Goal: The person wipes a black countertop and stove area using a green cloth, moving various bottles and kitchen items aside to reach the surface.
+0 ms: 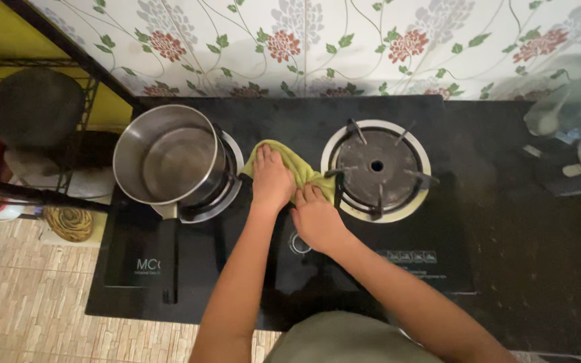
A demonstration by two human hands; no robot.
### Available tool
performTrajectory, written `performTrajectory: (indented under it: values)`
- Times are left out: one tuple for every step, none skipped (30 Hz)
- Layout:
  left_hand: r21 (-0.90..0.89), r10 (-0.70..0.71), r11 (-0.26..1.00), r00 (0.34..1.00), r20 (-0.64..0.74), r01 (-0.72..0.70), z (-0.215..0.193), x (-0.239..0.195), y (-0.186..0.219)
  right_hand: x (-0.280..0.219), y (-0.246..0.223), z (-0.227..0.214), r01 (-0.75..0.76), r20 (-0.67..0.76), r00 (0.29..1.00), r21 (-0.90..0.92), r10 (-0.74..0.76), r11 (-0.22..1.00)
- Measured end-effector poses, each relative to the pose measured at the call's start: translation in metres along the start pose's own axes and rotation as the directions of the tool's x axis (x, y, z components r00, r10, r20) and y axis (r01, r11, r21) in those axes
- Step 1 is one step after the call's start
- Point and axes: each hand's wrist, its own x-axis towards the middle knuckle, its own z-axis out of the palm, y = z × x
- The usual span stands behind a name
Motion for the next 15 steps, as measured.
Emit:
performTrajectory:
  values:
    - [-0.054, -0.008, 0.999, 1.000, -0.007, 0.007, -0.001, 0.002, -0.003, 0.008, 0.001, 0.002, -0.022, 0.046, 0.999, -0.002, 0.022, 1.000]
    - [-0.052, -0.008, 0.999, 1.000, -0.009, 0.007, -0.002, 0.004, -0.006, 0.014, 0.003, 0.005, -0.045, 0.093, 0.995, -0.006, 0.045, 0.999]
    - [-0.061, -0.022, 0.998, 1.000, -0.020, 0.021, -0.002, 0.007, -0.008, 0.021, 0.004, 0.008, -0.043, 0.091, 0.995, -0.005, 0.044, 0.999]
    - [-0.069, -0.039, 0.997, 0.999, -0.034, 0.037, -0.003, 0.010, -0.010, 0.029, 0.006, 0.013, -0.053, 0.129, 0.990, -0.056, 0.060, 0.997]
    - [-0.068, -0.041, 0.997, 0.998, -0.037, 0.039, -0.003, 0.014, -0.012, 0.036, 0.009, 0.018, -0.061, 0.165, 0.983, -0.107, 0.078, 0.992]
    - [-0.082, -0.061, 0.995, 0.997, -0.043, 0.057, -0.003, 0.018, -0.013, 0.045, 0.011, 0.022, -0.057, 0.164, 0.984, -0.107, 0.074, 0.993]
    - [-0.097, -0.081, 0.992, 0.996, -0.050, 0.076, -0.003, 0.022, -0.015, 0.055, 0.014, 0.027, -0.066, 0.147, 0.986, -0.087, 0.078, 0.994]
    - [-0.097, -0.080, 0.992, 0.995, -0.051, 0.075, -0.001, 0.027, -0.017, 0.064, 0.018, 0.031, -0.078, 0.129, 0.988, -0.069, 0.087, 0.995]
    - [-0.076, -0.091, 0.993, 0.994, -0.058, 0.086, 0.001, 0.031, -0.018, 0.072, 0.023, 0.034, -0.077, 0.128, 0.988, -0.070, 0.085, 0.995]
    - [-0.055, -0.102, 0.994, 0.993, -0.066, 0.099, 0.003, 0.036, -0.020, 0.082, 0.029, 0.036, -0.075, 0.182, 0.979, -0.083, 0.089, 0.994]
    - [-0.055, -0.104, 0.993, 0.992, -0.068, 0.100, 0.005, 0.041, -0.022, 0.090, 0.034, 0.038, -0.072, 0.236, 0.967, -0.097, 0.094, 0.993]
    - [-0.072, -0.114, 0.992, 0.991, -0.077, 0.108, 0.007, 0.045, -0.024, 0.098, 0.037, 0.041, -0.072, 0.236, 0.967, -0.096, 0.093, 0.993]
    - [-0.089, -0.123, 0.989, 0.989, -0.087, 0.116, 0.009, 0.049, -0.026, 0.106, 0.039, 0.044, -0.086, 0.209, 0.972, -0.108, 0.107, 0.990]
    - [-0.090, -0.122, 0.989, 0.989, -0.086, 0.114, 0.012, 0.053, -0.028, 0.113, 0.044, 0.047, -0.101, 0.181, 0.976, -0.120, 0.122, 0.988]
    - [-0.062, -0.130, 0.990, 0.986, -0.103, 0.124, 0.013, 0.057, -0.028, 0.121, 0.050, 0.050, -0.103, 0.181, 0.976, -0.120, 0.124, 0.987]
